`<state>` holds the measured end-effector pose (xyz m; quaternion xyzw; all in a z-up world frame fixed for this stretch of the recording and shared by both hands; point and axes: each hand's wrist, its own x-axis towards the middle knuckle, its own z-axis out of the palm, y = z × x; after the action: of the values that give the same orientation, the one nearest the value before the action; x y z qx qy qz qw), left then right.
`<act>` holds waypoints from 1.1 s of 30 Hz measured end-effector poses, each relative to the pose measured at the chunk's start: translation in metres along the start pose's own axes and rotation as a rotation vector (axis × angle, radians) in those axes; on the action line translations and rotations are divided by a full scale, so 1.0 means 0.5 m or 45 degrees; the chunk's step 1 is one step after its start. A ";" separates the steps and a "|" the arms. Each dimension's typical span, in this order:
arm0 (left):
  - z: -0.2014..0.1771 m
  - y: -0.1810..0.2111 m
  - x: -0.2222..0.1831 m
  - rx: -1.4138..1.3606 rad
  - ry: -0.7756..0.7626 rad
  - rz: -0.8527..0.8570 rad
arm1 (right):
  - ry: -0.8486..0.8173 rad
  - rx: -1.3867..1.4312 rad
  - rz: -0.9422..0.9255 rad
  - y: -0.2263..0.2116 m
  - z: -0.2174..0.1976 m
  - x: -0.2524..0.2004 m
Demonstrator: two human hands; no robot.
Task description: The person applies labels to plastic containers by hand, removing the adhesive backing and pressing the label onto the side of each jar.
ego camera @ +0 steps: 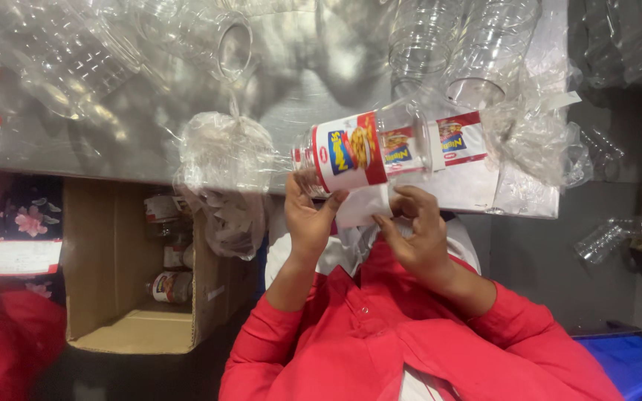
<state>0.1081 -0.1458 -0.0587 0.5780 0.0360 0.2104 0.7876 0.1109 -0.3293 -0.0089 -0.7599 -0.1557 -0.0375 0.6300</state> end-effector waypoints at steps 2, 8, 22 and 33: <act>0.005 0.014 0.006 0.126 -0.008 0.011 | -0.088 -0.174 -0.155 -0.031 -0.020 0.020; 0.004 0.089 0.023 0.249 -0.198 -0.269 | -0.171 -0.516 -0.799 -0.076 -0.051 0.059; -0.009 0.065 0.038 0.051 -0.250 -0.437 | 0.166 -0.530 -0.825 -0.057 -0.034 0.078; 0.075 0.231 -0.037 1.213 -0.266 0.920 | -0.054 0.903 0.241 0.039 -0.005 0.074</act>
<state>0.0690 -0.1583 0.0573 0.8603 -0.1498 0.3672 0.3202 0.1519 -0.3277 -0.0177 -0.5060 -0.1013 0.0930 0.8515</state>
